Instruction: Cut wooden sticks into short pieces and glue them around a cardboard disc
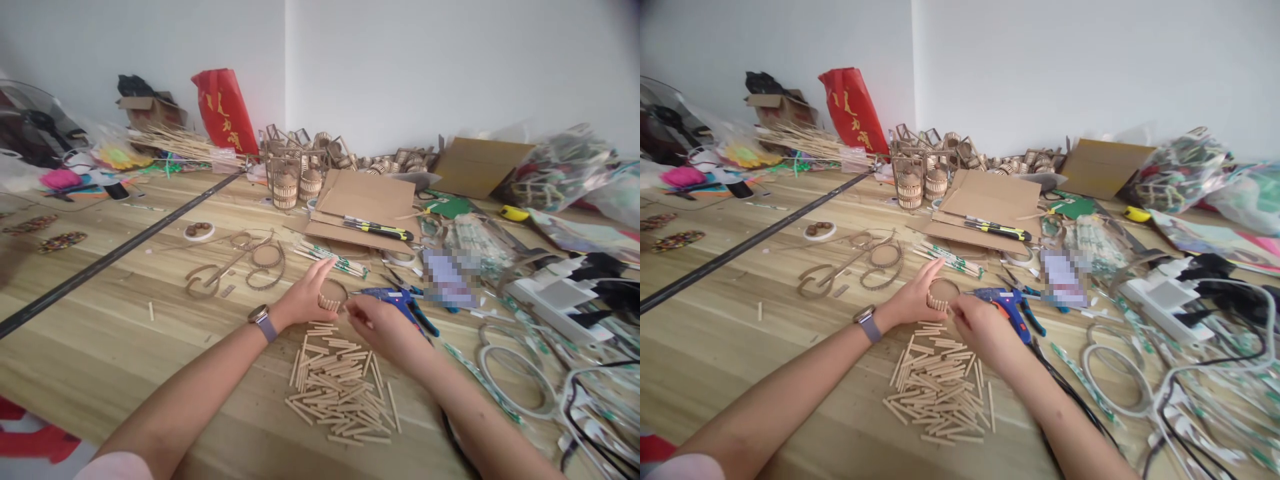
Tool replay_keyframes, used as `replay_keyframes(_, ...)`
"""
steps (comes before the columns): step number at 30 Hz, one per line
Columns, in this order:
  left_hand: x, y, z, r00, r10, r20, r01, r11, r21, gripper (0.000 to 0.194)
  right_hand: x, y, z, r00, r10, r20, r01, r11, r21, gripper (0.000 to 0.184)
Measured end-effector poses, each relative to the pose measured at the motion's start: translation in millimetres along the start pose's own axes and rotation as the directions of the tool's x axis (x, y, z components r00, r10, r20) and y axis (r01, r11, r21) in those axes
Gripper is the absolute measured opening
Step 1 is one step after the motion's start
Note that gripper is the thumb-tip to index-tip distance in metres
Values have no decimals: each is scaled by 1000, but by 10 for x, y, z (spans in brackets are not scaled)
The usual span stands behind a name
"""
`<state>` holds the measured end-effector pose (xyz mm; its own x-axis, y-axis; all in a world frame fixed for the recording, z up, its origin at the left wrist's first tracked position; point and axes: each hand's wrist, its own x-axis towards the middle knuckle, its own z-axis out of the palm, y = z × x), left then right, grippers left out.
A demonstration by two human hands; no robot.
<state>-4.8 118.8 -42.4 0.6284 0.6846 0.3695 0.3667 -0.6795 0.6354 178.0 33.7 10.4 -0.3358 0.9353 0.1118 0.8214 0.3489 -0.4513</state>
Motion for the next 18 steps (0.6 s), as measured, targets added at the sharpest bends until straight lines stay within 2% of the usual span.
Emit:
replay_keyframes(3, -5, 0, -5, 1000, -6, 6, 6, 1000, 12, 118, 65, 143, -33, 992, 107, -74, -91, 977, 192, 9)
replay_keyframes(6, -1, -3, -12, 1000, -11, 13, 11, 1000, 14, 118, 98, 213, 22, 987, 147, -60, -127, 957, 262, 9)
replay_keyframes(18, 12, 8, -12, 1000, 20, -1, -19, 999, 27, 113, 114, 135, 162, 992, 52, -114, -37, 990, 134, 15)
